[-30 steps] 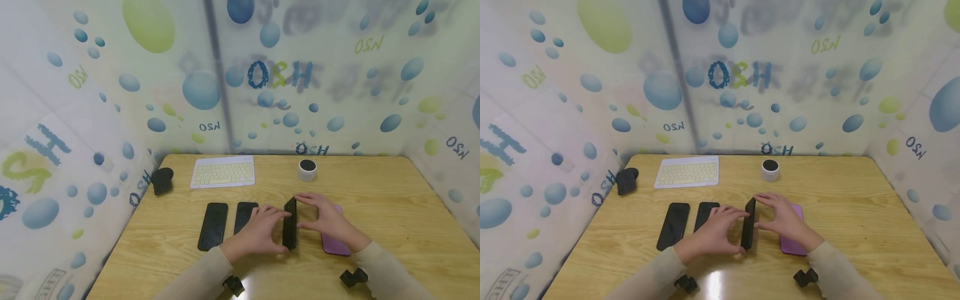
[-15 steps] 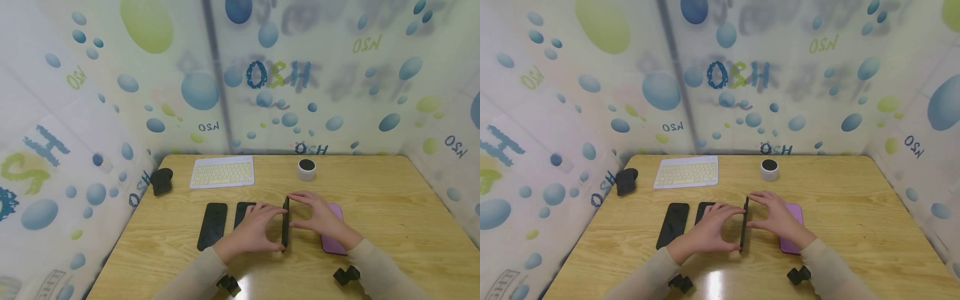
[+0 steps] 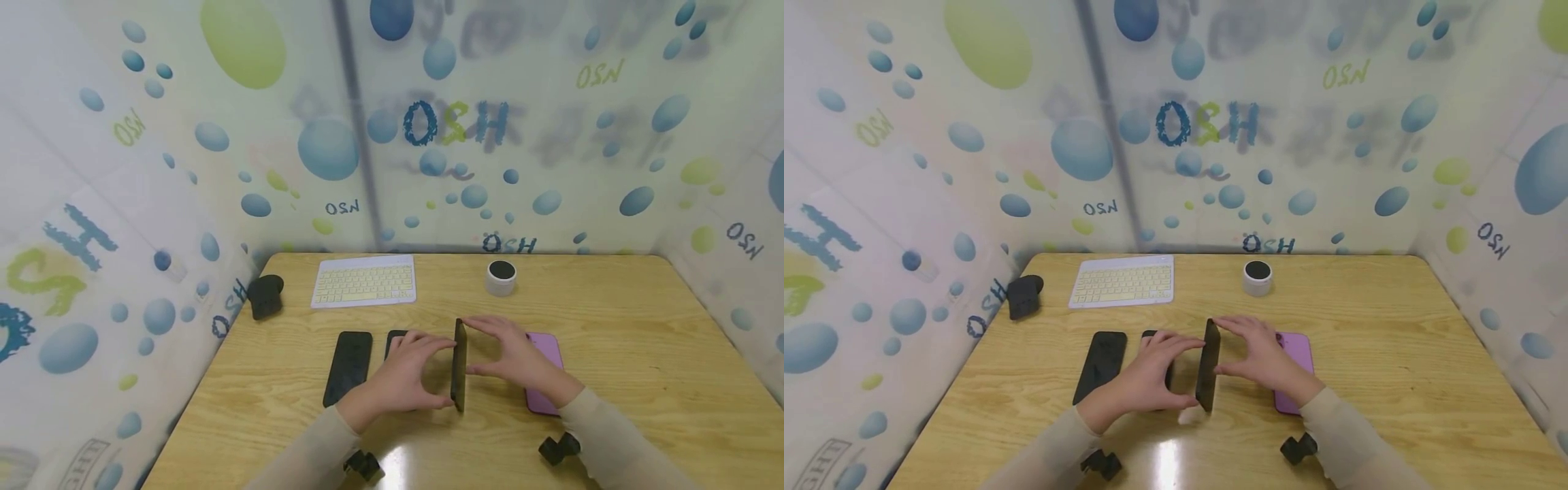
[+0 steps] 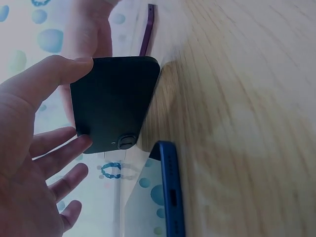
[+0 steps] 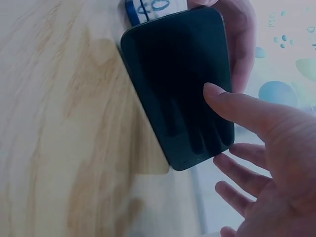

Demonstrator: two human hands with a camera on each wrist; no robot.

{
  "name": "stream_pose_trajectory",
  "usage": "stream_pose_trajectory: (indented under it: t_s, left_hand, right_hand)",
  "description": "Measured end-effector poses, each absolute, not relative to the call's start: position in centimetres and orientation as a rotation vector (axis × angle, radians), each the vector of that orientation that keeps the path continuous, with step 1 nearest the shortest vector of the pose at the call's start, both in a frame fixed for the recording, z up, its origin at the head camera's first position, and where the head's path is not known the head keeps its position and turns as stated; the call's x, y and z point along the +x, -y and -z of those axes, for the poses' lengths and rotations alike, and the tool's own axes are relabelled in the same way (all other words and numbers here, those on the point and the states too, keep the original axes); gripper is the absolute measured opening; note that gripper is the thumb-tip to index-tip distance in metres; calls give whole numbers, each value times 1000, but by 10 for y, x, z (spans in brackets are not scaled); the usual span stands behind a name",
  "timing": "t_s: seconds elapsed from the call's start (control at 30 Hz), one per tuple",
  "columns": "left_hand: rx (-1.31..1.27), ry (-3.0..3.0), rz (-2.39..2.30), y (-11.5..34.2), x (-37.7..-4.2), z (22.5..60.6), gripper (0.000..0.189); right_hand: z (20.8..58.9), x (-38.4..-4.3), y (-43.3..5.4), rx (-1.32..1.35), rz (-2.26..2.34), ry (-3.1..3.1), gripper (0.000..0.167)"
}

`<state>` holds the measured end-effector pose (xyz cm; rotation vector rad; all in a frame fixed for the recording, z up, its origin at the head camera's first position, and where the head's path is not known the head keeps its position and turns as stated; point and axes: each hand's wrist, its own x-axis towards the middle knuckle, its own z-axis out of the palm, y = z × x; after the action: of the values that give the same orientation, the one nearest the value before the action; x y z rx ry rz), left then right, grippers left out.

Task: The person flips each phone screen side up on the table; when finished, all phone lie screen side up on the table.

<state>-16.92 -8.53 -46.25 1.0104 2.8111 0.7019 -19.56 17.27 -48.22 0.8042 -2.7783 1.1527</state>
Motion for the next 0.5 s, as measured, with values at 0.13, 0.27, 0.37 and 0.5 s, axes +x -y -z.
stream_pose_trajectory:
  t_s: [0.13,0.27,0.37,0.5]
  left_hand:
    - [994,-2815,-709,90,-169,463,89]
    - [972,-2812,-726,94,-167,465,87]
    - [949,-2816,-732,98,-166,466,85]
    - [911,-2844,-690,101,-165,468,86]
  right_hand:
    - [487,-198,-173,824,-1097,2805,78]
    - [495,-200,-176,836,-1034,2849,77]
    - [500,-201,-177,850,-1016,2871,76]
    - [504,-203,-177,863,-1000,2882,76]
